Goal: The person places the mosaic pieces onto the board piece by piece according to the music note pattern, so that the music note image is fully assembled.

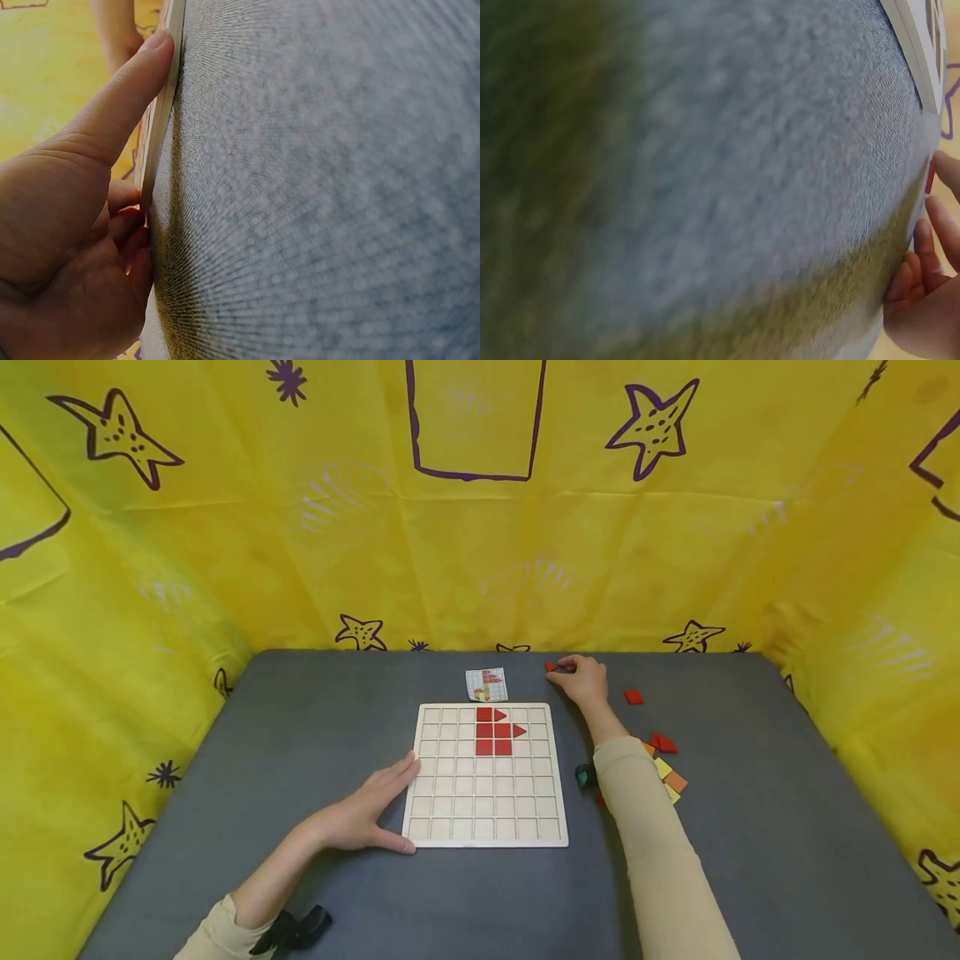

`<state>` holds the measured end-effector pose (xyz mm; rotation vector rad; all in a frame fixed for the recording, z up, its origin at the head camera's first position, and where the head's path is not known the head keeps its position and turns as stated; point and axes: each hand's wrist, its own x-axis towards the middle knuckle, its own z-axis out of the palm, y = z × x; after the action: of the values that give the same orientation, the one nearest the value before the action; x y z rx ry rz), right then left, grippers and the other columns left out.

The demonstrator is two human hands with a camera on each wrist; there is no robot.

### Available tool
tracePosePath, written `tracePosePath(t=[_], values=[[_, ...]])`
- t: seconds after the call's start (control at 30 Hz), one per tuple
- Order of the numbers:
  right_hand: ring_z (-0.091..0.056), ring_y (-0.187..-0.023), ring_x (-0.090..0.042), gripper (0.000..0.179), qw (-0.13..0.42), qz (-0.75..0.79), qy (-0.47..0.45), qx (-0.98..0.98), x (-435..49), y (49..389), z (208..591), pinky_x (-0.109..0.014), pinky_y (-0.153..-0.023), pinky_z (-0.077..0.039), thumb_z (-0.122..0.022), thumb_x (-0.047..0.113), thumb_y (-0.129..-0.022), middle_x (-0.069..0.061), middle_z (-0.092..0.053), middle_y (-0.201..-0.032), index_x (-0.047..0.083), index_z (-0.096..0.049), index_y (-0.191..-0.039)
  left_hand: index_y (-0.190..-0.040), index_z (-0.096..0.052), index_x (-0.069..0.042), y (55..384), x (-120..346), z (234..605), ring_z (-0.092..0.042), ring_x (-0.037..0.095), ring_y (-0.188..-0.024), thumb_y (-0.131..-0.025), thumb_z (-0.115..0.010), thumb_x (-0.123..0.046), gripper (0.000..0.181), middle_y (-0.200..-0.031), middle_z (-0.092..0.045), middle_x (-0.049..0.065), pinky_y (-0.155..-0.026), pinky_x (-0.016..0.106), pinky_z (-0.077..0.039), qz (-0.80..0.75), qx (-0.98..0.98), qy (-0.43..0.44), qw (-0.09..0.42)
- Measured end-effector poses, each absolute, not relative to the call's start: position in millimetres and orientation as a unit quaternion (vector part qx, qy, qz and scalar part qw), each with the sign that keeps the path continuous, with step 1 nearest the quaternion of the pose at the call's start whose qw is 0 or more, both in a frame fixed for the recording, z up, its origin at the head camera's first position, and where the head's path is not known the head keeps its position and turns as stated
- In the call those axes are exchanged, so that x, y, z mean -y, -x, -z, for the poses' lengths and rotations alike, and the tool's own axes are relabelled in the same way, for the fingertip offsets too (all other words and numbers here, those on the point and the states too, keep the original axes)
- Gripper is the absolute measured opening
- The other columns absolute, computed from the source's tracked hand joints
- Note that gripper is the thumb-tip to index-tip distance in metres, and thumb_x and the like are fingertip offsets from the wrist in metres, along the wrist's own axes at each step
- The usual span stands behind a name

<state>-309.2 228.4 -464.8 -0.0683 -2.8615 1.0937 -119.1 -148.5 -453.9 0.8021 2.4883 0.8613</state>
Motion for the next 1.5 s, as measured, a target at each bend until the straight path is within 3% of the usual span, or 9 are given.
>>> tracePosePath(t=[0.27,0.47,0.87,1.1,1.33,1.5], values=[[-0.045,-0.120,-0.040,0.040,0.042,-0.336,0.082,0.937,-230.4,308.0,464.8,-0.051,-0.097,-0.034,-0.074,0.036,-0.086,-0.016,-0.067,-0.115,0.008,-0.071,-0.114,-0.155,-0.014,-0.002,119.2,144.2,452.5,-0.011,0.037,-0.146,-0.075,-0.083,-0.044,0.113,-0.162,-0.005,0.014,-0.111,0.055,-0.021,-0.303,-0.886,-0.290,0.197],[-0.048,-0.115,-0.039,0.037,0.054,-0.336,0.090,0.936,-232.2,303.1,464.3,-0.051,-0.095,-0.036,-0.074,0.037,-0.086,-0.015,-0.069,-0.108,0.007,-0.073,-0.108,-0.155,-0.015,-0.002,120.1,141.9,453.4,-0.011,0.037,-0.146,-0.075,-0.083,-0.043,0.114,-0.162,-0.006,0.015,-0.111,0.056,-0.021,-0.304,-0.885,-0.292,0.199],[-0.055,-0.103,-0.037,0.036,0.057,-0.344,0.016,0.937,-248.4,284.8,460.9,-0.047,-0.092,-0.039,-0.077,0.029,-0.084,-0.020,-0.070,-0.102,-0.002,-0.073,-0.102,-0.156,-0.015,-0.003,121.6,142.3,453.6,-0.010,0.037,-0.146,-0.075,-0.083,-0.045,0.113,-0.163,-0.006,0.014,-0.111,0.056,-0.021,-0.301,-0.887,-0.287,0.200],[-0.056,-0.102,-0.040,0.035,0.034,-0.327,-0.026,0.944,-263.0,261.7,453.3,-0.050,-0.103,-0.029,-0.077,0.029,-0.083,-0.021,-0.069,-0.103,-0.002,-0.073,-0.100,-0.155,-0.016,-0.002,121.8,143.0,453.0,-0.011,0.039,-0.145,-0.075,-0.083,-0.044,0.113,-0.162,-0.006,0.015,-0.111,0.057,-0.020,-0.303,-0.888,-0.284,0.198],[-0.058,-0.097,-0.034,0.031,0.002,-0.328,-0.059,0.943,-268.5,236.0,453.8,-0.048,-0.089,-0.041,-0.079,0.030,-0.082,-0.016,-0.070,-0.100,0.003,-0.073,-0.095,-0.156,-0.015,-0.003,120.8,144.9,454.3,-0.010,0.038,-0.146,-0.075,-0.082,-0.046,0.113,-0.163,-0.005,0.014,-0.111,0.056,-0.020,-0.299,-0.891,-0.276,0.201],[-0.059,-0.093,-0.032,0.028,0.007,-0.328,-0.078,0.941,-270.2,224.6,460.9,-0.046,-0.084,-0.044,-0.082,0.027,-0.080,-0.013,-0.071,-0.095,0.004,-0.074,-0.093,-0.155,-0.016,-0.001,119.4,146.0,454.0,-0.011,0.040,-0.145,-0.075,-0.083,-0.045,0.113,-0.162,-0.006,0.016,-0.110,0.058,-0.020,-0.305,-0.889,-0.278,0.199]])
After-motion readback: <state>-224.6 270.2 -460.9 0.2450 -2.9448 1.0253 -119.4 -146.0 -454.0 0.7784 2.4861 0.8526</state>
